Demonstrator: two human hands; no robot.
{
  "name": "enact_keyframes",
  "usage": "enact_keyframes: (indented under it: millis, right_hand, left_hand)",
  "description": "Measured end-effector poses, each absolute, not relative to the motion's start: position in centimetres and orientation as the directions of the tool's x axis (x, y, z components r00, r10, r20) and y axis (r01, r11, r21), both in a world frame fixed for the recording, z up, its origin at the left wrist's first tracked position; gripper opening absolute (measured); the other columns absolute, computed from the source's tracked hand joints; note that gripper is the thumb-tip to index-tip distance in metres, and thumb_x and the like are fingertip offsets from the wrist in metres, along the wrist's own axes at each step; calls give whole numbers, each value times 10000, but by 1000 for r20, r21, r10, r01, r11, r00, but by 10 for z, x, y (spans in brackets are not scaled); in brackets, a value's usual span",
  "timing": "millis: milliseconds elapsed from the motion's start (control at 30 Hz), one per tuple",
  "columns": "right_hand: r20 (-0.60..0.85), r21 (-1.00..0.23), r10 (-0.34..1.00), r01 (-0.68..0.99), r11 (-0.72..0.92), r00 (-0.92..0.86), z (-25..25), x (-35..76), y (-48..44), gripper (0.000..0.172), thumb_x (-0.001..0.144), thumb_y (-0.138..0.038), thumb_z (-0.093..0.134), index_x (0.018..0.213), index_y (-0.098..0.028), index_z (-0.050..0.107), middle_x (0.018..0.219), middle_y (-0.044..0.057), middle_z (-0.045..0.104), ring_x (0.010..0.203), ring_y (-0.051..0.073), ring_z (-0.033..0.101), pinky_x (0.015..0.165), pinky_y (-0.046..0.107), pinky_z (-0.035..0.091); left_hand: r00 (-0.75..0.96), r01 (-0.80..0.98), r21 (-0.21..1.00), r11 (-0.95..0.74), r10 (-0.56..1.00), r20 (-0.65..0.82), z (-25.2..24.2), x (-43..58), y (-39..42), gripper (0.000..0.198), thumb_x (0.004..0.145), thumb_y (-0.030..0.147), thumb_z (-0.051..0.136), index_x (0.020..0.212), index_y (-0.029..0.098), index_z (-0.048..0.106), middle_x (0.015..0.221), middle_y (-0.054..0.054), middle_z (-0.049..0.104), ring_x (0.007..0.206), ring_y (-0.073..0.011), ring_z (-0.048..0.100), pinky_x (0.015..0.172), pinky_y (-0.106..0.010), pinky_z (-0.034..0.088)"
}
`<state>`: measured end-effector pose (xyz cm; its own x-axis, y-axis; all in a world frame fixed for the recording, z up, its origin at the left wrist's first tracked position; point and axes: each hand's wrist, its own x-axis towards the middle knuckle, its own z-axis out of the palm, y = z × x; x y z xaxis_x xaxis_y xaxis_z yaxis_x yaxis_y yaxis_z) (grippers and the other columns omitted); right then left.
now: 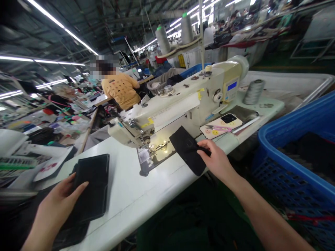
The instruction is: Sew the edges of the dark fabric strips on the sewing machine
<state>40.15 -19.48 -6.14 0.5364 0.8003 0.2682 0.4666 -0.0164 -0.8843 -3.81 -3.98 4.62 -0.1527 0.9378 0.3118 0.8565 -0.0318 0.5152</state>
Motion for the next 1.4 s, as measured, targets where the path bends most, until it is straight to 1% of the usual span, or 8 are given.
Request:
enact_keyframes:
  millis: [67, 133, 300, 367, 467, 600, 833, 1400]
  right_hand:
    - [224, -925, 825, 381, 12, 519, -52, 402, -198, 251, 831, -402, 615, 1021, -239, 614, 1008, 58, 702, 965, 251, 661, 901, 413, 518]
    - [159, -955, 892, 294, 31, 422, -40, 402, -202, 262, 828, -415, 632, 1019, -235, 628, 1014, 59, 709, 973, 248, 664, 896, 396, 524]
    - [46, -984, 999, 171, 45, 5, -11, 394, -207, 252, 842, -440, 673, 983, -231, 666, 988, 42, 722, 938, 229, 678, 877, 347, 532]
    - [17, -986, 998, 162, 26, -59, -8, 388, -203, 258, 839, -453, 682, 974, -233, 676, 972, 38, 725, 925, 227, 682, 871, 346, 536]
    - [-9, -987, 1000, 158, -11, 10, -14, 378, -189, 315, 779, -492, 726, 958, -235, 692, 972, 50, 739, 927, 250, 689, 853, 365, 552]
    - [-66, -992, 970, 86, -88, 235, -34, 366, -167, 462, 713, -556, 753, 1034, -227, 705, 1009, 92, 754, 922, 282, 706, 796, 388, 578]
    - [-116, -993, 938, -23, -115, 325, -67, 357, -144, 530, 755, -518, 723, 1202, -240, 661, 1065, 86, 747, 1034, 276, 694, 877, 403, 566]
    - [-56, -997, 975, -63, -43, 214, -64, 362, -142, 438, 849, -362, 593, 1267, -232, 608, 1090, 72, 745, 965, 219, 715, 961, 451, 546]
  left_hand:
    - [-74, 938, 337, -81, 904, 422, 57, -43, -42, 502, 639, 497, 726, 1078, 257, 685, 962, -60, 725, 946, -377, 677, 933, -585, 519]
    - [-1, 930, 320, -181, 870, 493, 60, -32, -53, 510, 716, 544, 669, 1130, 246, 666, 1172, -90, 686, 1088, -374, 637, 1037, -581, 456]
    - [313, 484, 843, -236, 946, 85, 34, 37, -90, 652, 809, 610, 653, 1319, 211, 577, 1419, -129, 569, 1333, -319, 509, 1099, -474, 433]
    - [513, 298, 945, -137, 857, -38, 22, 62, -95, 722, 787, 587, 718, 1386, 224, 540, 1474, -142, 517, 1378, -319, 462, 1122, -450, 403]
    - [641, 118, 984, 134, 746, -179, 6, 83, -89, 671, 753, 482, 803, 1325, 192, 606, 1276, -143, 674, 1190, -302, 625, 1037, -409, 464]
    - [607, -56, 947, 318, 763, -220, -11, 91, -73, 370, 710, 302, 849, 1010, 120, 732, 932, -99, 765, 829, -197, 715, 820, -280, 525]
    - [443, -270, 849, 454, 842, -309, -29, 79, -51, 115, 774, 128, 727, 884, 94, 713, 809, -84, 750, 702, -143, 703, 727, -216, 546]
    - [494, -169, 862, 477, 798, -345, -25, 71, -43, 199, 855, 81, 616, 1036, 67, 698, 898, -115, 760, 742, -157, 727, 732, -229, 589]
